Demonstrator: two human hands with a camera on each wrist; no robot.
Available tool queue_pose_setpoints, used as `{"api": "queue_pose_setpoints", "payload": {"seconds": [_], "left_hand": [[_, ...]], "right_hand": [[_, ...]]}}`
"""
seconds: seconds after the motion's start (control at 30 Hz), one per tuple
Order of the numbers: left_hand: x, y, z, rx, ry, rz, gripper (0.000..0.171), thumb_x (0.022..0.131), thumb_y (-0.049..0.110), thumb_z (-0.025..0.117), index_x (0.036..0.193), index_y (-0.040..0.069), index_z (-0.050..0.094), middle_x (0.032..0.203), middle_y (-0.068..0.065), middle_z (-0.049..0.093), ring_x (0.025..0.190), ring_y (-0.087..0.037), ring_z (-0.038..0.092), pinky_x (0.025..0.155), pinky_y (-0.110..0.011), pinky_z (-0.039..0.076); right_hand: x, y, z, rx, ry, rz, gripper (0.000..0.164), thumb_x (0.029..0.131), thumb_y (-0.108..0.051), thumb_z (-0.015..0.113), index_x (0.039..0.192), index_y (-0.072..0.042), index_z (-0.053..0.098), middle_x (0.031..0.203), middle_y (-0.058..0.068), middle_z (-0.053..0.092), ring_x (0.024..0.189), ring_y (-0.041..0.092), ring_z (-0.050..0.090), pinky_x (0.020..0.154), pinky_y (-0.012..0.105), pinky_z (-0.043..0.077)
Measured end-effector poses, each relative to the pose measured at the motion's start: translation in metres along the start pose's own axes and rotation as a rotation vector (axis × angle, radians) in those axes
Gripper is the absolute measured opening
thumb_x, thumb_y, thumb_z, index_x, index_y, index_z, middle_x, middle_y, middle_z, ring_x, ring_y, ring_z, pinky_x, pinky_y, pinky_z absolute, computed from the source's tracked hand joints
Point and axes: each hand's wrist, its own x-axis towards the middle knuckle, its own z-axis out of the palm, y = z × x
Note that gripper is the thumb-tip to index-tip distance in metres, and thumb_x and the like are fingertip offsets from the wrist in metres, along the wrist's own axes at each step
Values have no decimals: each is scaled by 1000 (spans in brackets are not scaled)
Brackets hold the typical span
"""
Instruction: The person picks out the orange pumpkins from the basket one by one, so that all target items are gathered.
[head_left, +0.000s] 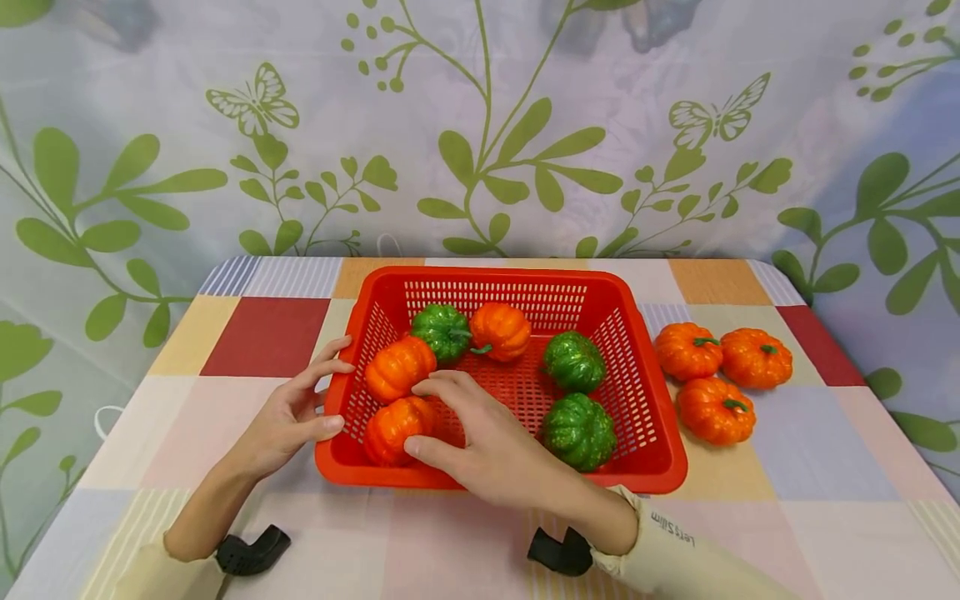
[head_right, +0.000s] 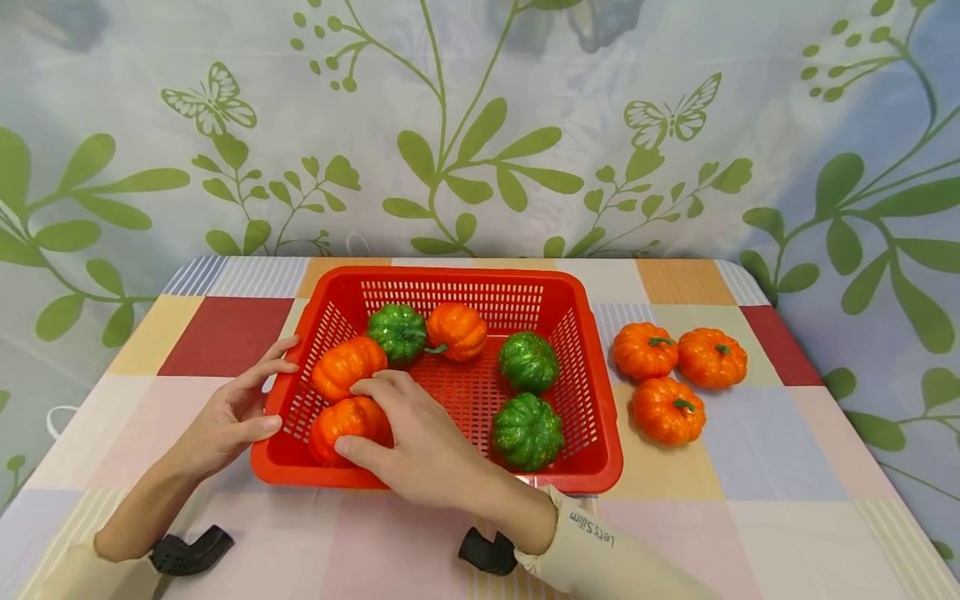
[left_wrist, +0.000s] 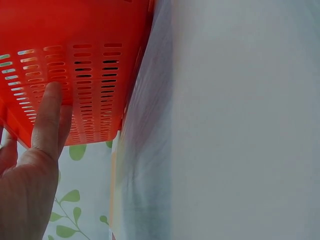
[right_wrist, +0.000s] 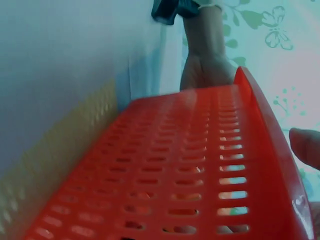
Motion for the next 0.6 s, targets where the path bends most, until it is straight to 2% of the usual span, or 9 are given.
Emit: {"api": "queue_pose_setpoints", "payload": {"seconds": [0.33,0.6], "left_hand": [[-2,1,0,13,8,-6,50,89,-8,56,136,3,47,163,-8,9,132,-30,37,87,-42,55],[0,3,2,31,23,-23,51,88,-7,57,137,2,46,163,-8,9,133,-30,35,86,-42,55]], "right_hand": [[5,3,-1,87,-61,100,45,93,-33,68,132,-16,56,134,-7,53,127,12,47,107,41,38],[7,2,1,101,-162,121,54,94,-37,66,143,-20,51,141,-12,51,133,7,41,112,40,33]]}}
